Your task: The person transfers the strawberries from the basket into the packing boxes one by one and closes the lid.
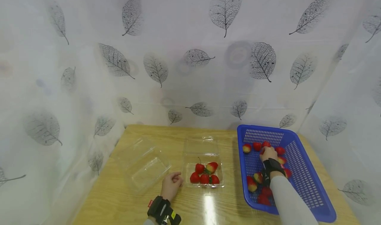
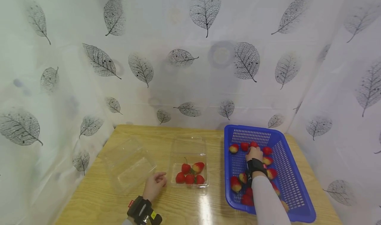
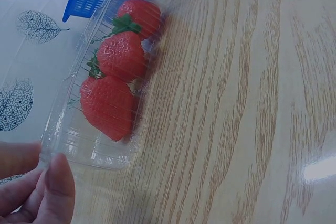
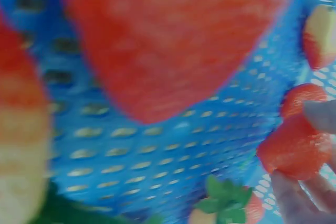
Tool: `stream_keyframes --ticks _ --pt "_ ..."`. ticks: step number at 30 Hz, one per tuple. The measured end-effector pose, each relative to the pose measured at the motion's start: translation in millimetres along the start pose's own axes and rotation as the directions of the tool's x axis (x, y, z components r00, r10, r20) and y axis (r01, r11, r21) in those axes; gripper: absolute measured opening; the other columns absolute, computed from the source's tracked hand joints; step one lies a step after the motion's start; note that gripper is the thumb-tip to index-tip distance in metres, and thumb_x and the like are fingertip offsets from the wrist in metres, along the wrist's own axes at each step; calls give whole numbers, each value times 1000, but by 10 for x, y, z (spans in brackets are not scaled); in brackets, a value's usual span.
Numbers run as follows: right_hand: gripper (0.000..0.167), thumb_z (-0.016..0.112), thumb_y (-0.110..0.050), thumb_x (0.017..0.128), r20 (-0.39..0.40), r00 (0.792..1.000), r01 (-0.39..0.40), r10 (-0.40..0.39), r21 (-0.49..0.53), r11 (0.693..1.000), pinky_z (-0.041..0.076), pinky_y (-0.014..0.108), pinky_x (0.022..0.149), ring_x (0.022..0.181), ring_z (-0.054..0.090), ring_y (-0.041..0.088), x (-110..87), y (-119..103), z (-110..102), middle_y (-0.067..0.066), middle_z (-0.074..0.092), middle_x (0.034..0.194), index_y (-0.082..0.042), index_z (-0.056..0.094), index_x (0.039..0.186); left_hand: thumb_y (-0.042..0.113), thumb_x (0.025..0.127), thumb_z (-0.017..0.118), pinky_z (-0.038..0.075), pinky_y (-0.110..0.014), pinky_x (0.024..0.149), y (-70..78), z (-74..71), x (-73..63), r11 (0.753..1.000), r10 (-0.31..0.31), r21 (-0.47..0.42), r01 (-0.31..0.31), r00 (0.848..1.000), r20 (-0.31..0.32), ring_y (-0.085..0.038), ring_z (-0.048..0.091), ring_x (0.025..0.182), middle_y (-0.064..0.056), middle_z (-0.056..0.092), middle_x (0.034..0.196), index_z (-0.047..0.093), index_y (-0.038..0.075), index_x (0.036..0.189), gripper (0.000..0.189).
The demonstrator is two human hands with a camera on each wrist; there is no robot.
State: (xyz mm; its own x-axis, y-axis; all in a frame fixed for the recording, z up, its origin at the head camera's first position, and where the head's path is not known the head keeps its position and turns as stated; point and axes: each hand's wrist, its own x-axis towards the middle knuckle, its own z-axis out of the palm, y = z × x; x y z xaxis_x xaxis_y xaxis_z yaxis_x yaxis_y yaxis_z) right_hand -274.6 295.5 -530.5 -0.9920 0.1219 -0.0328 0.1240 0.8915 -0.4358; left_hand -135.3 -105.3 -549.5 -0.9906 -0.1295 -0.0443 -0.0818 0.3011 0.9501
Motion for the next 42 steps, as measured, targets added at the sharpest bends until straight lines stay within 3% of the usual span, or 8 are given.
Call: stream_keyframes --ticks 4,7,13,18,22,26,33,42 --pt "39 59 -9 80 -167 986 23 -2 125 992 39 58 84 100 45 52 42 -165 -61 37 44 110 13 52 112 -3 81 61 50 -22 55 -3 -1 -5 1000 -4 -3 4 1000 2 -14 58 63 -10 60 77 58 -15 105 27" --pt "39 59 -9 81 -311 950 96 -20 232 968 37 58 85 103 42 50 81 -354 -133 34 43 113 10 52 114 -2 81 61 50 -22 55 7 -4 -13 1000 -1 -3 1 1000 -1 -13 58 63 -9 60 77 58 -15 105 27" --pt "35 65 -4 77 -532 834 355 -147 313 881 40 53 80 96 47 44 116 -822 -267 29 49 107 8 58 108 -2 81 62 49 -21 54 25 -12 -30 1000 6 -8 -6 1000 -1 -11 57 62 -10 60 77 58 -15 105 27" --pt "33 68 -1 74 -602 746 538 -284 295 789 43 49 79 94 51 40 68 -1229 -332 26 53 103 7 60 105 -2 81 62 49 -21 54 27 -4 -26 1000 -6 -11 6 1000 1 -13 57 62 -10 59 77 58 -15 105 28" --pt "34 70 1 74 -568 710 636 -416 264 725 47 45 75 92 54 36 -28 -1520 -325 23 54 104 6 60 106 -2 81 61 50 -21 55 29 2 -18 1000 -20 -15 20 1000 0 -14 58 63 -9 59 77 58 -15 106 28" --pt "35 71 1 73 -510 655 728 -558 227 647 50 42 75 94 55 34 -154 -1756 -250 23 54 107 5 60 106 -3 81 61 50 -21 55 26 0 -20 1000 -11 -14 11 1000 -1 -14 58 62 -10 60 77 58 -15 106 28" --pt "37 73 -1 73 -348 576 816 -740 186 548 51 37 79 97 56 29 -341 -1989 31 19 55 108 2 61 107 -3 81 61 50 -20 55 23 4 -22 1000 3 -31 -4 1000 -4 -14 58 63 -11 60 77 57 -16 105 28" --pt "40 71 -13 77 41 501 863 -864 41 503 50 31 79 99 58 22 -494 -2085 480 9 55 116 -9 60 116 -2 81 63 50 -21 55 8 3 -13 1000 1 -22 -1 1000 -3 -14 57 64 -11 60 77 57 -16 105 28"
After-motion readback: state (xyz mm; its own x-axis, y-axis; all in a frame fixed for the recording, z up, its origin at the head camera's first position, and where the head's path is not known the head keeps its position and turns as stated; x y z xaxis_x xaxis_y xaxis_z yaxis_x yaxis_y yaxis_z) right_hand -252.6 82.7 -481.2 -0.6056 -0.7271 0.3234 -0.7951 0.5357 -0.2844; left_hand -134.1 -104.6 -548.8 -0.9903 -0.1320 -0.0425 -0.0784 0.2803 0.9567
